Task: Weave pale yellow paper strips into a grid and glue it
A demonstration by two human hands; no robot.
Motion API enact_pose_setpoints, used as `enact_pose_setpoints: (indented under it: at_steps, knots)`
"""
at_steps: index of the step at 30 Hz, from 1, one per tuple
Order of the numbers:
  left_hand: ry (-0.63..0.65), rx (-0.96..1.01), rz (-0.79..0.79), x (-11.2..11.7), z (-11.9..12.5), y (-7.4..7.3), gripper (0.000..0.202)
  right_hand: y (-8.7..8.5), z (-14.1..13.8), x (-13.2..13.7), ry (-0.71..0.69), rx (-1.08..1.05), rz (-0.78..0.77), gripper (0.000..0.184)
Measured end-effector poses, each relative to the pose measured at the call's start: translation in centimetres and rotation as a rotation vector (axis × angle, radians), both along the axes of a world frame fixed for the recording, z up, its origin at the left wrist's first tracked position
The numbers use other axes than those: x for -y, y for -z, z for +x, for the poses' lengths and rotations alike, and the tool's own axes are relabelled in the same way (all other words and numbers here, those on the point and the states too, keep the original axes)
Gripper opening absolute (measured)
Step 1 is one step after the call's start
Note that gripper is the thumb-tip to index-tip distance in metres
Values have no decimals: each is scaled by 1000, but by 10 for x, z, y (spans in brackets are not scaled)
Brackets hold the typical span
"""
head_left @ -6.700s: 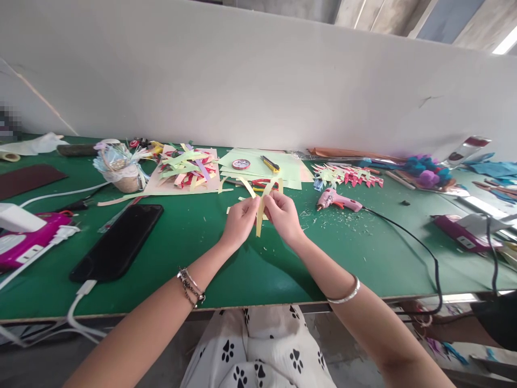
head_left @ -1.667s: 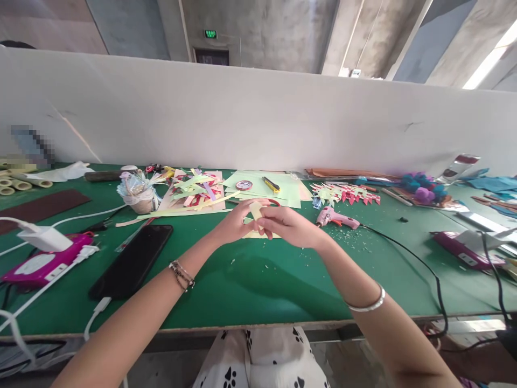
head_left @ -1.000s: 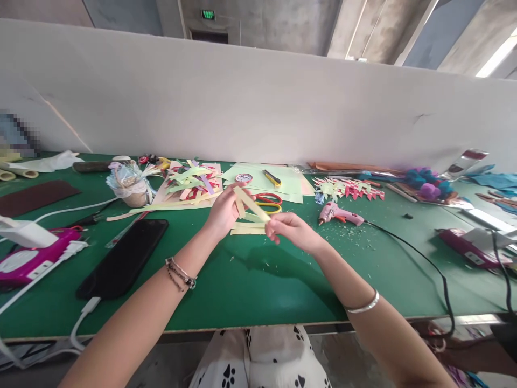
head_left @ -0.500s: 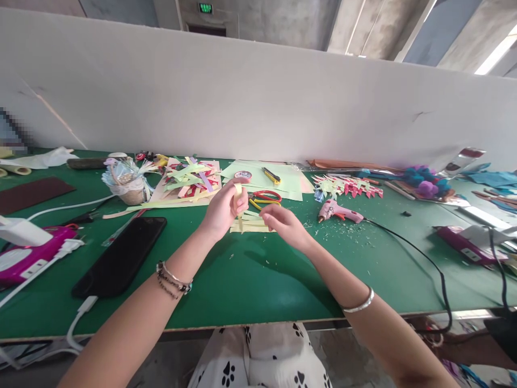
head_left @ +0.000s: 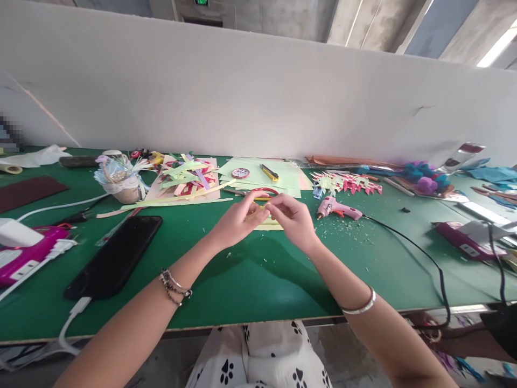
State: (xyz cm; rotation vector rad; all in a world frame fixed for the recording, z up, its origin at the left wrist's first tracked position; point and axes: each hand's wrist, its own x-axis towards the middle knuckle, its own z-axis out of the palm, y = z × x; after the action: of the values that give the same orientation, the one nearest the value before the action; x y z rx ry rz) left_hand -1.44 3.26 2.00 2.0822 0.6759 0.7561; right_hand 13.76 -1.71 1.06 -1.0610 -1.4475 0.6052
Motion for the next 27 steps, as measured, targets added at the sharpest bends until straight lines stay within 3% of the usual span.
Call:
enact_pose_setpoints:
  at_steps: [3,6,8,11,13,15,17,22,27]
  knots:
    - [-117,-21,62,-7,-5,1,29,-1,10,-3,133,-145,-37,21]
    - [-154,-34,96,-14,-12,1,32,1,22,-7,233,-182,-31,21]
    - [-179,-70,141,-19,-16,0,31,3,27,-9,315,-96,13,18]
    - [-196,-188,233,-23,-20,-1,29,4,26,-7,463,290,196,32]
    - [-139,-250,300,-24,-20,-1,29,4,20,-3,432,618,281,41]
    - [-80,-265,372,-24,-19,1,30,6,14,-1,299,846,274,33]
    - [-51,-258,424,-24,-17,2,30,8,10,0,196,926,225,21]
    - [-70,-279,393,-25,-19,5,28,13,13,-4,127,800,84,22]
    - [-122,-197,221,-27,-24,2,32,13,18,-7,215,655,-37,23]
